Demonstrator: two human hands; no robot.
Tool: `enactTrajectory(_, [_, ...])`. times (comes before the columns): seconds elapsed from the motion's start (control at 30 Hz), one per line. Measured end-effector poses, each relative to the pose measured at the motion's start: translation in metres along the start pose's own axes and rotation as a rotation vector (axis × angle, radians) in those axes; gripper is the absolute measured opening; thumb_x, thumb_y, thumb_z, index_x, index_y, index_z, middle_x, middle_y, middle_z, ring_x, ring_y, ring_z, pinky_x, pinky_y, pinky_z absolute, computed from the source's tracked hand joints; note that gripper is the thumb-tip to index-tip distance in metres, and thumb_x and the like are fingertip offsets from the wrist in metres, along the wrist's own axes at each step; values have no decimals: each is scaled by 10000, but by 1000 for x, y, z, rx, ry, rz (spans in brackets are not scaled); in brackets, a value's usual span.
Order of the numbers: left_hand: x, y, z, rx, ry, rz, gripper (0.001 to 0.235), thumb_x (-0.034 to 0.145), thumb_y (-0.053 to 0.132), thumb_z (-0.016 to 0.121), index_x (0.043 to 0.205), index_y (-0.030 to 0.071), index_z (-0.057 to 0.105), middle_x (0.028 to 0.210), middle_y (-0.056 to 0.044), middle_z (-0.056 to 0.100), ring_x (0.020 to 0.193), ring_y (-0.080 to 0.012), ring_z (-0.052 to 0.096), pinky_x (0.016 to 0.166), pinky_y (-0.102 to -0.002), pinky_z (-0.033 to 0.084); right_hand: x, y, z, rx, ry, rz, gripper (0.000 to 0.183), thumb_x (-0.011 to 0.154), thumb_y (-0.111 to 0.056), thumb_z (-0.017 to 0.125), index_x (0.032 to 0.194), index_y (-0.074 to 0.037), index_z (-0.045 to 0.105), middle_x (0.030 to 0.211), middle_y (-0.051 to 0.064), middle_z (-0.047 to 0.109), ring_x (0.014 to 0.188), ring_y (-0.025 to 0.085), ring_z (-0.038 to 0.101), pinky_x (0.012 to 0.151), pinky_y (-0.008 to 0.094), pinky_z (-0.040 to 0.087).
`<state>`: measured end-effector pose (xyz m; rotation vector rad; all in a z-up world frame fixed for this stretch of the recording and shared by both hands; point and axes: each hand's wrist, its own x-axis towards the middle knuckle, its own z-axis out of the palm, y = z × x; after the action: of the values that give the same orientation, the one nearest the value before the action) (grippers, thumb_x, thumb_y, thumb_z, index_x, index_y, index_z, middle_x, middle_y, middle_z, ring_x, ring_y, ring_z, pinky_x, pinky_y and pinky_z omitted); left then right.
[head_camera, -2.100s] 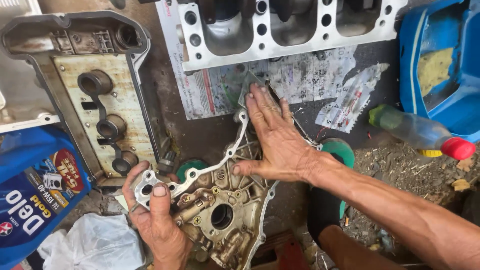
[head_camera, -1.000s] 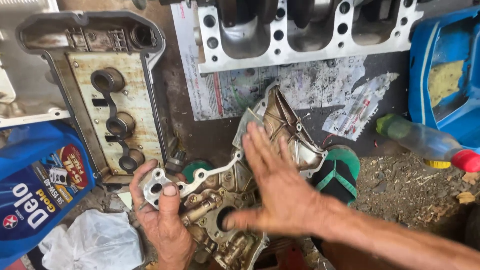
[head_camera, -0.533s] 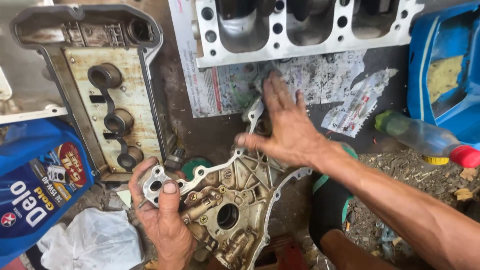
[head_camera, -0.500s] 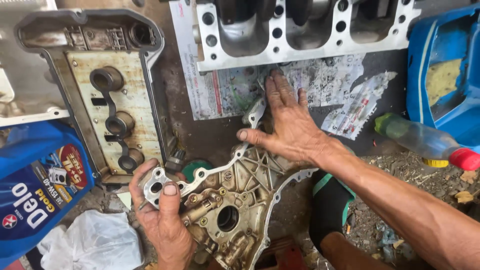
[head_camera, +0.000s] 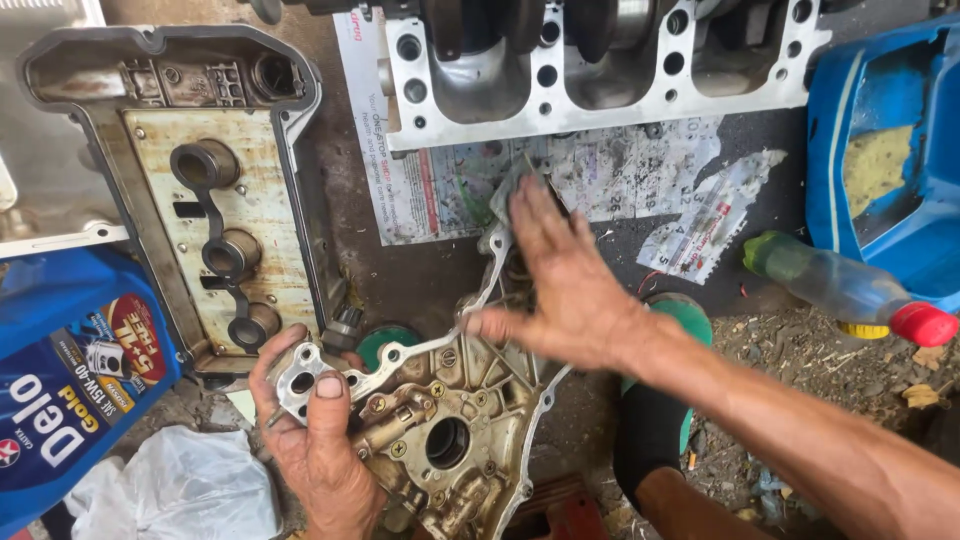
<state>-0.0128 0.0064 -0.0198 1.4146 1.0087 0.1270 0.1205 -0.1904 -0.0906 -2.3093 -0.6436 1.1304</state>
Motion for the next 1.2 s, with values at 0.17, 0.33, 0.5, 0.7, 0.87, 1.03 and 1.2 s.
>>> enactTrajectory(0.17, [-1, 0, -1, 45, -18, 27, 538, 898, 150, 581, 1423, 94, 473, 911, -29, 603, 873, -137, 589, 859, -278, 478, 1, 7, -1, 4, 101, -33, 1269, 770, -880, 297, 1578, 59, 22, 1656, 290, -60, 1549, 411, -21, 1186, 657, 15])
enactTrajectory(0.33, [0, 0, -3, 47, 6, 11, 535, 900, 185, 599, 1414, 89, 490, 922, -30, 617, 837, -124, 582, 826, -268, 468, -47, -30, 20, 142, 97, -248, 1325, 748, -872, 381, 1568, 105, 21, 1638, 382, -47, 1548, 471, 1, 1207, 629, 5])
enactTrajectory(0.5, [-1, 3, -1, 126, -20, 52, 524, 913, 199, 584, 1414, 82, 484, 961, -45, 628, 842, -120, 564, 818, -244, 444, -28, -20, 4, -58, 31, -82, 1260, 778, -903, 190, 1578, 22, -117, 1654, 226, -212, 1540, 340, -155, 1221, 557, -48])
enactTrajectory(0.7, [1, 5, -2, 133, -28, 37, 531, 911, 221, 574, 1415, 85, 478, 942, -43, 631, 823, -116, 558, 809, -250, 443, -25, -24, 7, -36, 11, -60, 1258, 744, -899, 141, 1574, 6, -133, 1650, 213, -206, 1545, 340, -153, 1190, 622, -29])
enactTrajectory(0.87, [2, 5, 0, 85, -23, 38, 526, 909, 190, 584, 1412, 79, 482, 948, -45, 630, 842, -117, 561, 840, -247, 444, -49, -35, 12, 6, 35, -141, 1290, 722, -896, 168, 1570, 37, -103, 1641, 253, -210, 1542, 389, -130, 1191, 652, -29])
enactTrajectory(1.03, [-2, 2, -1, 38, -16, 18, 517, 914, 174, 580, 1414, 94, 477, 941, -47, 627, 830, -115, 555, 836, -254, 454, -24, -17, 11, -8, -3, -80, 1250, 751, -899, 192, 1598, -11, -49, 1659, 216, -181, 1549, 355, -109, 1157, 664, -46])
enactTrajectory(1.2, [0, 6, 1, 57, -23, 12, 513, 917, 156, 571, 1415, 86, 471, 941, -56, 623, 814, -120, 565, 800, -259, 478, -63, -58, 11, 30, 20, -257, 1336, 765, -897, 341, 1559, 100, -62, 1633, 354, -134, 1544, 435, -101, 1180, 622, -44])
